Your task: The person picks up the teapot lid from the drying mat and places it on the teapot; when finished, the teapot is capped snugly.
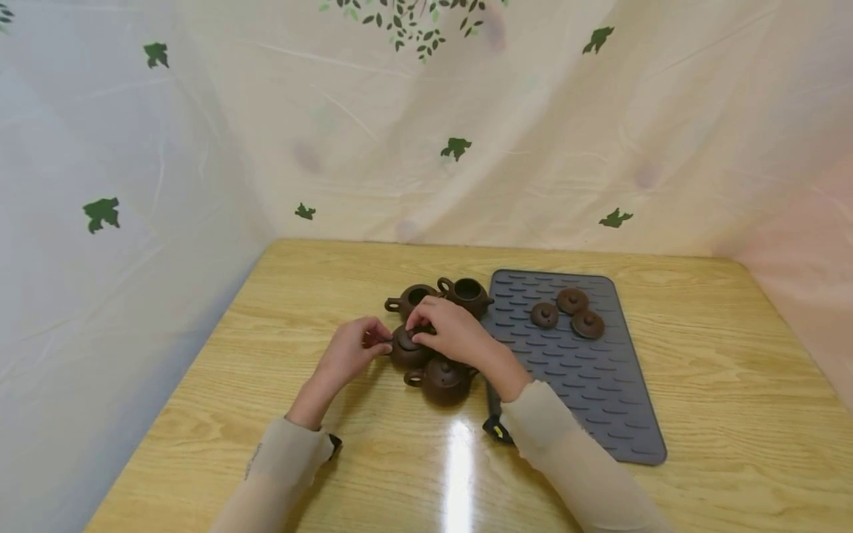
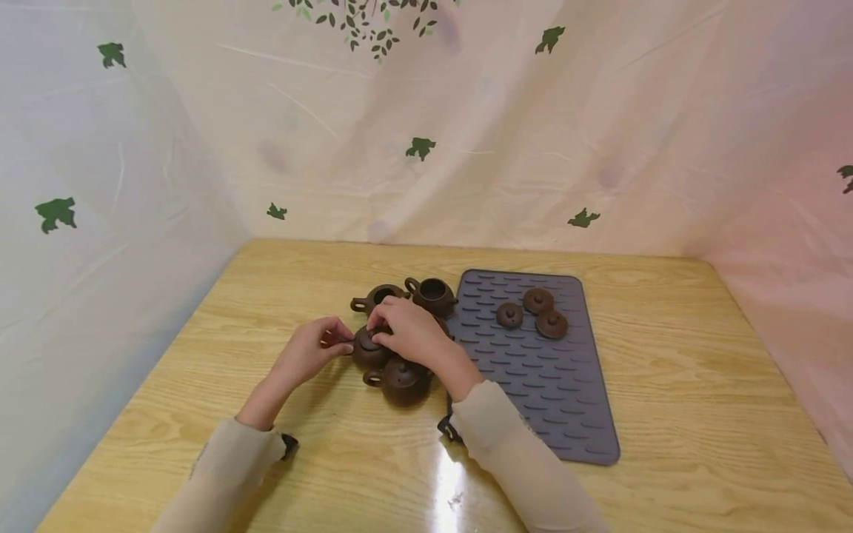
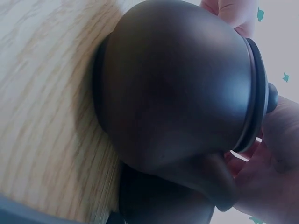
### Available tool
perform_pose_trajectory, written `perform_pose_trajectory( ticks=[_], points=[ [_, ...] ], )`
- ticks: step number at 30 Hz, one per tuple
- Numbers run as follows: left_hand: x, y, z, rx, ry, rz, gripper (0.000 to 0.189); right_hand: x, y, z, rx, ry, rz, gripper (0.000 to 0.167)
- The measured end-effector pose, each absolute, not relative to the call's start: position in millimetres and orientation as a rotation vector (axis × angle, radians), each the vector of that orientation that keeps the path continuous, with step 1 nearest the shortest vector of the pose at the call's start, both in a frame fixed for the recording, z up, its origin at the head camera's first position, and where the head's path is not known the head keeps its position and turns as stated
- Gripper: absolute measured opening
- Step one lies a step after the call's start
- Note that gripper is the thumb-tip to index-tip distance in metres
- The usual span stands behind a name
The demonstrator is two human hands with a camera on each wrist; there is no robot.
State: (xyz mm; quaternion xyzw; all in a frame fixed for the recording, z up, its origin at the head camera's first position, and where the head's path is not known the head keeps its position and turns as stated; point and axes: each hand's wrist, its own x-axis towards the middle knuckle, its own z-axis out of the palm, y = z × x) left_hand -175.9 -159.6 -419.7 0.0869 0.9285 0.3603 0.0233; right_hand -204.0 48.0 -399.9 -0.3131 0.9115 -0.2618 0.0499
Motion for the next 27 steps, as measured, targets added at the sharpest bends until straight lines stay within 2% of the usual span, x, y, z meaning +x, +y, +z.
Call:
perform_pose_trajectory(
  ticks=[13,27],
  points=[
    [-179.8,-159.8,-410.3,0.318,2.838,1.079,0.009,-201.4,55.7,-400.7,-0.956,2.759,-0.867,0.015],
    [-194.2,-158.3,-397.9,0.384,2.887,1.106,0.009,-202.9,97.6,-391.9,-0.852,2.774,-1.062,0.016]
  ],
)
